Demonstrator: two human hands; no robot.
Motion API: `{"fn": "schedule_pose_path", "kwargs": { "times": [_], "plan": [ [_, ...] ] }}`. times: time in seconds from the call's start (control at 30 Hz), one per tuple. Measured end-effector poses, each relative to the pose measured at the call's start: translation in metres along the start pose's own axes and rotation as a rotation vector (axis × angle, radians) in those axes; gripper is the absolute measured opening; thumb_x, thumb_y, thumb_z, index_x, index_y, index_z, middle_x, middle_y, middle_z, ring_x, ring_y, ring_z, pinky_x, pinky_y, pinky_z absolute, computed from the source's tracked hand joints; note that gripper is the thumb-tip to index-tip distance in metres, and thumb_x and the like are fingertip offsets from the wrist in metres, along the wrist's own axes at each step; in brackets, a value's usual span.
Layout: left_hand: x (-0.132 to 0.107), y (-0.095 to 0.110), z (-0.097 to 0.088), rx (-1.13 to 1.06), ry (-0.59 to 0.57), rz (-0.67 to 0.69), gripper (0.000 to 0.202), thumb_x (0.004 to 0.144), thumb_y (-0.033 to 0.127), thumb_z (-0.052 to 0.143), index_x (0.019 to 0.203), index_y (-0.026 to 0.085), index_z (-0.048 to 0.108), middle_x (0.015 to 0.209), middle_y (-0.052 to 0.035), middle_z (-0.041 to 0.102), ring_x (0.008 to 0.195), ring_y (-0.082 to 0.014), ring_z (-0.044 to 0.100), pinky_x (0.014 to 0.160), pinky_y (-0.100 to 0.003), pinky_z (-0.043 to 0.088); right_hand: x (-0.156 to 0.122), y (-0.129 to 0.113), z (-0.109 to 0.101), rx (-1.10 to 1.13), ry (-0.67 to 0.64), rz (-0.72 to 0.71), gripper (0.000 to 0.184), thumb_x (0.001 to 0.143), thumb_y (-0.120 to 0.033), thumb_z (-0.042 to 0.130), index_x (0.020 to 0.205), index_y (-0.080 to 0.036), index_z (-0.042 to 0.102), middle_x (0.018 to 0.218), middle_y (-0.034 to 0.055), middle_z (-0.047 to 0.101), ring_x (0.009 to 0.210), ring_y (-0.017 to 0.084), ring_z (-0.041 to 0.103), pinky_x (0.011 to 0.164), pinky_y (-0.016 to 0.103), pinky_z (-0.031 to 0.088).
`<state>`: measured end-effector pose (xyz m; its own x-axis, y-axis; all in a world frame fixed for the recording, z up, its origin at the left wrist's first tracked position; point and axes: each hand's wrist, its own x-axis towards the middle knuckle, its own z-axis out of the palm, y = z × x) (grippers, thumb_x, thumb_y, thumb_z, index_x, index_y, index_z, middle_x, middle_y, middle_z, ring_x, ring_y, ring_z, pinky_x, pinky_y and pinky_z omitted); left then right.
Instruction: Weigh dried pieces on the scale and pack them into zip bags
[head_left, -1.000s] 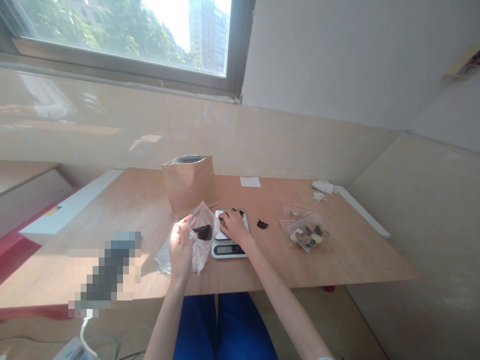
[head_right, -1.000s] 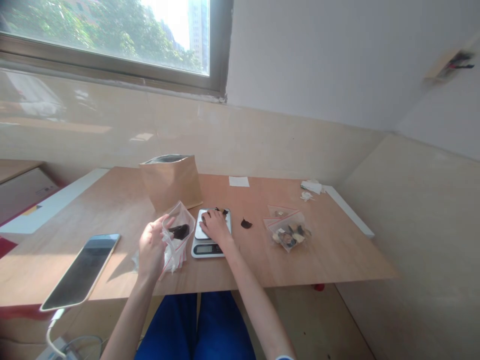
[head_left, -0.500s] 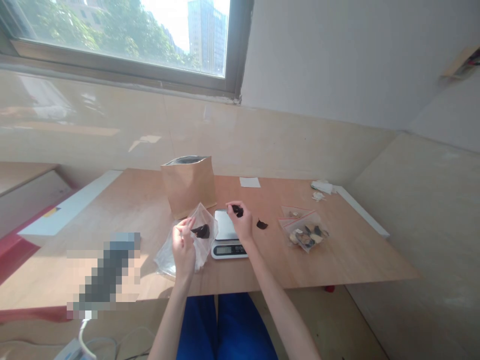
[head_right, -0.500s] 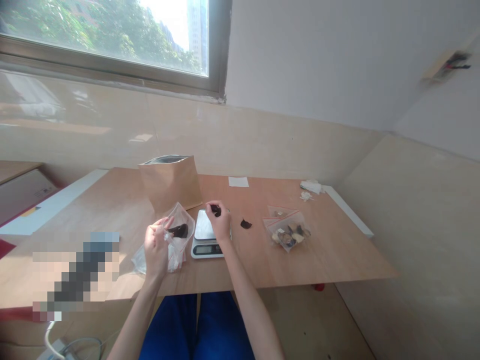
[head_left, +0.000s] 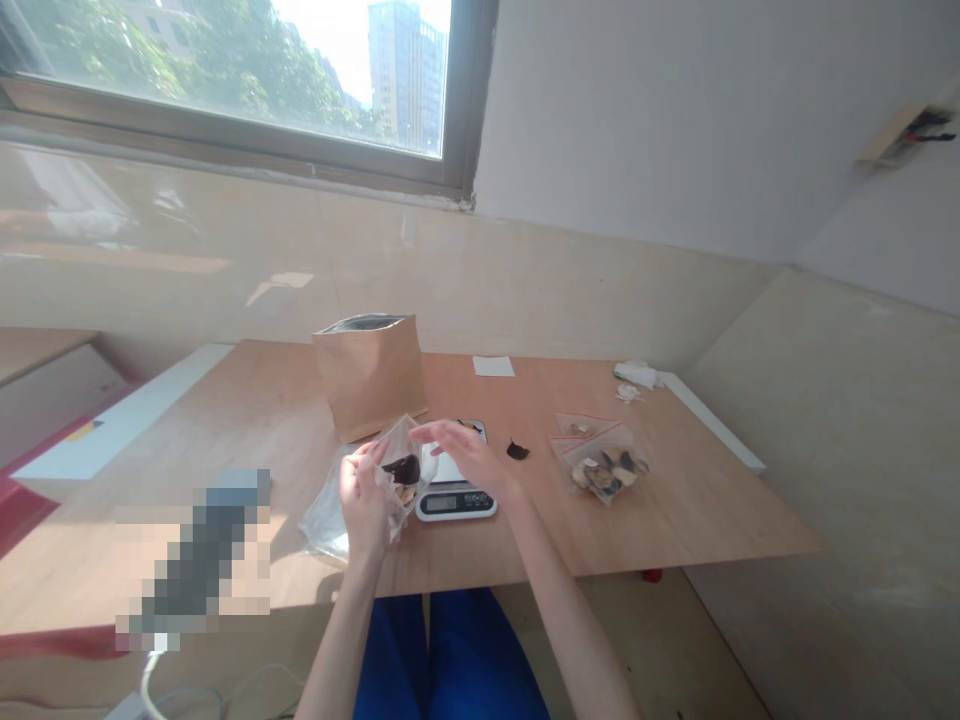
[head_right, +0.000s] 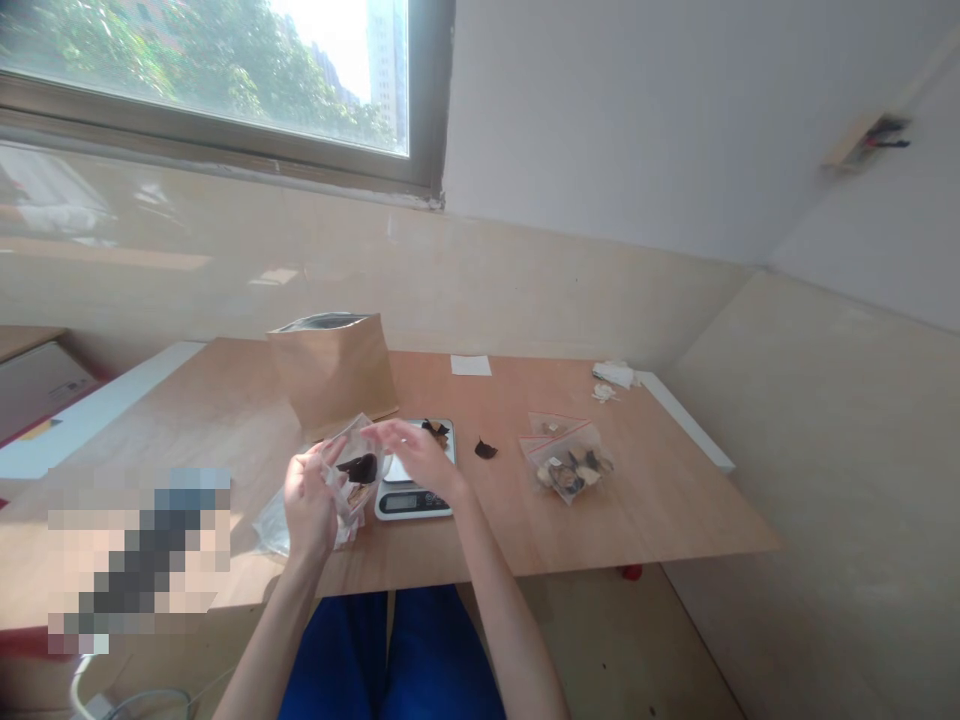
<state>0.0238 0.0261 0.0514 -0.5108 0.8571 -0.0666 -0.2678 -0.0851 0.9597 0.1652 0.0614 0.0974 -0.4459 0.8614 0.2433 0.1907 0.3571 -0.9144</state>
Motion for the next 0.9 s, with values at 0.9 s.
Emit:
{"fn": "schedule_pose_path", "kwargs": {
  "times": [0.9],
  "plan": [
    [-0.03, 0.022, 0.018, -0.177, -0.009, -0.176, 0.027, 0.067, 0.042, 0.061, 0.074, 0.02, 0.047, 0.069, 0.0053, 0.05, 0.06, -0.0083, 0.049, 0.053, -0.02, 0.043, 0.013, -0.025, 0.013, -0.156, 0.156, -0.01, 0.023, 0.085, -0.039, 0.052, 0.095, -0.02, 0.062, 0.089, 0.0023, 0.064, 0.08, 0.013, 0.059, 0.072, 0.025, 0.046]
  ]
}}
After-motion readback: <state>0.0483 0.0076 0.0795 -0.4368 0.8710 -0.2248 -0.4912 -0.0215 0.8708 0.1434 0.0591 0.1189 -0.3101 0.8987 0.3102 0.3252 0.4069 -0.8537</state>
